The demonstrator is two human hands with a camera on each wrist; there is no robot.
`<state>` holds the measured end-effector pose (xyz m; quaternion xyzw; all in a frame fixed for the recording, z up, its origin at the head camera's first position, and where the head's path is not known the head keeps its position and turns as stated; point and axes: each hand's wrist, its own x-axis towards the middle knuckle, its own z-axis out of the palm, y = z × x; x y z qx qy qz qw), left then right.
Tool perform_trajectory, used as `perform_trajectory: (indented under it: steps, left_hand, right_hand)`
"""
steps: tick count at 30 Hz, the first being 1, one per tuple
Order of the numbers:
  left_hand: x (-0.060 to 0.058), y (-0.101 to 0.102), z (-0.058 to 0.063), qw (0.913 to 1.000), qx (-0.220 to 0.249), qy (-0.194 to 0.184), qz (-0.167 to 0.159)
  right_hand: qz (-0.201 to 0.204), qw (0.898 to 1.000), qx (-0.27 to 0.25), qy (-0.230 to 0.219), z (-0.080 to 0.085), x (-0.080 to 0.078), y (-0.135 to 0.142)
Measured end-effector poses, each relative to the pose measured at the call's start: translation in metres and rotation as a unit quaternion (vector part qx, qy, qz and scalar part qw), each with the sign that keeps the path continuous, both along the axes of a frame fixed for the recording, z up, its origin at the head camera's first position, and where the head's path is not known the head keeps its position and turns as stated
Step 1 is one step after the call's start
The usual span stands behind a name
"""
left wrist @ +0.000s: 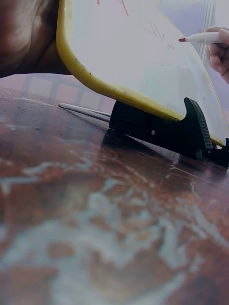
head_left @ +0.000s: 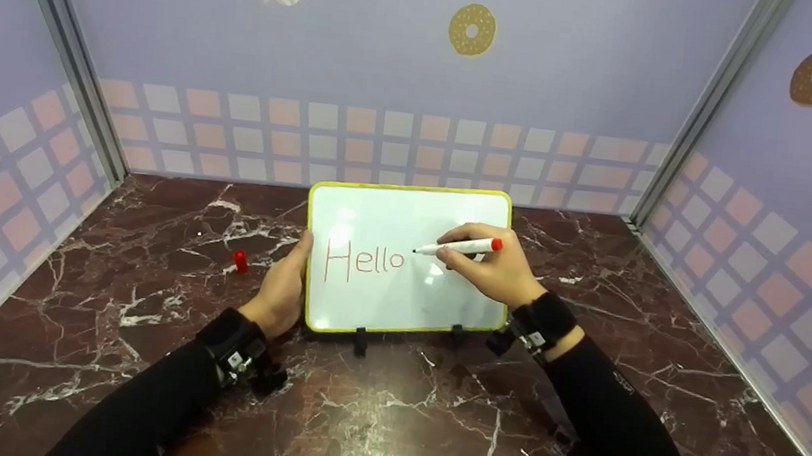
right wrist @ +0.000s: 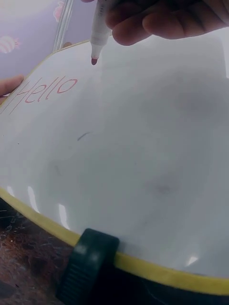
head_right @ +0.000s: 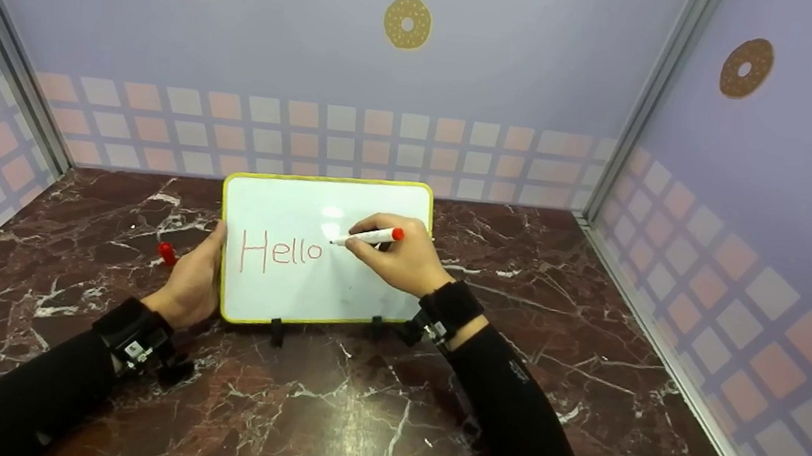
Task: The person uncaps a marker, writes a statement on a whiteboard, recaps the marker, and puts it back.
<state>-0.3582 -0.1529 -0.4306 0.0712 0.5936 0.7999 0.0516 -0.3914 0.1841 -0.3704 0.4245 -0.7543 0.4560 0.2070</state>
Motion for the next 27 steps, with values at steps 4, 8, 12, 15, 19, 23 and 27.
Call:
perform_trajectory:
  steps: [4, 8, 12, 15, 19, 23, 27]
  left_hand:
    - [-0.0005, 0.0005, -0.0003, 1.0000, 0.003, -0.001, 0.007]
    - [-0.0004, 0.0004, -0.0003, 1.0000, 0.001, 0.000, 0.007]
    - [0.0003, -0.0003, 0.0001, 1.0000, 0.000, -0.002, 0.004]
    - [0.0005, -0.0007, 0.0002, 1.0000, 0.004, -0.004, 0.003]
    - [0.0001, -0.0014, -0.0004, 1.0000, 0.001, -0.004, 0.004]
    - [-0.0002, -0.0019, -0.0008, 1.0000, -0.005, 0.000, 0.000]
    - [-0.0002, -0.0020, -0.0010, 1.0000, -0.008, 0.003, -0.002]
  right_hand:
    - [0.001, 1.000, 0.005, 0.008, -0.0011, -0.0008, -0.0006]
    - [-0.004, 1.000, 0.003, 0.011, -0.0017, -0.0013, -0.0003]
    - [-0.004, 1.000, 0.002, 0.004, -0.0022, -0.0013, -0.0004]
    - [-0.004, 1.000, 0.002, 0.001, -0.0024, -0.0013, -0.0005]
    - [-0.007, 1.000, 0.001, 0.001, -0.0026, -0.0012, -0.0005]
    - [-0.004, 1.000, 0.001, 0.003, -0.0024, -0.0010, -0.0005]
    - [-0.001, 1.000, 0.001, 0.004, -0.0020, -0.0007, -0.0004]
